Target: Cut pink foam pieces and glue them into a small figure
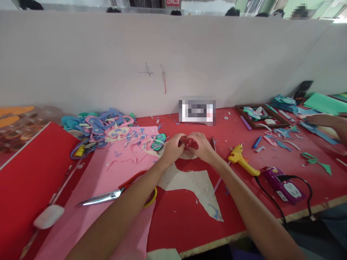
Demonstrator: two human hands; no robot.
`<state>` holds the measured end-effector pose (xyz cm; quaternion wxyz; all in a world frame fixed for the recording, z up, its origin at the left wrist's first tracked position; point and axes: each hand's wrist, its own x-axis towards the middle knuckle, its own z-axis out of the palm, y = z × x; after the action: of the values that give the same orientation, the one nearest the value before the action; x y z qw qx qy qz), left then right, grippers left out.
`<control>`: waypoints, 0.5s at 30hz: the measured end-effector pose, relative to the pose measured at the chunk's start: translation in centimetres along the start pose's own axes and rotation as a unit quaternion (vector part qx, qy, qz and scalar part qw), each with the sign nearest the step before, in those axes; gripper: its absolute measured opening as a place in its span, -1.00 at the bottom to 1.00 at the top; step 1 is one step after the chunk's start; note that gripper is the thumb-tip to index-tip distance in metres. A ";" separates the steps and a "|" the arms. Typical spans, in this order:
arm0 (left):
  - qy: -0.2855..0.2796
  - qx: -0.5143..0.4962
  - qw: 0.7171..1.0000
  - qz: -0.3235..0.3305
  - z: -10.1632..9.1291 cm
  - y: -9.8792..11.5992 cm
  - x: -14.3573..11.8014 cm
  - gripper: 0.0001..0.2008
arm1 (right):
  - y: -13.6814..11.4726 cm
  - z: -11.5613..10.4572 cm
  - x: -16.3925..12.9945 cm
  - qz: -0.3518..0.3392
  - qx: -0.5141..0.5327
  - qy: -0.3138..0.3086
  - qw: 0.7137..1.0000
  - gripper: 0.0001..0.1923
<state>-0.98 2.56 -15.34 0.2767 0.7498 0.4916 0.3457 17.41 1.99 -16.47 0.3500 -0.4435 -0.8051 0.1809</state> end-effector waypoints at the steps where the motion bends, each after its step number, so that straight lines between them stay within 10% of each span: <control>1: -0.001 -0.001 1.000 0.000 0.0 0.0 0.0 -0.64 | 0.0 0.0 0.0 0.000 -0.001 0.001 1.000 -0.70; 15: 0.018 -0.032 0.999 -0.008 0.0 0.2 0.0 -0.66 | -0.7 -1.0 0.1 0.050 -0.009 0.071 0.996 -0.87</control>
<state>-0.84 2.44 -15.16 0.2942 0.7301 0.4913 0.3729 17.68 1.63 -15.31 0.3928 -0.4983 -0.7564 0.1591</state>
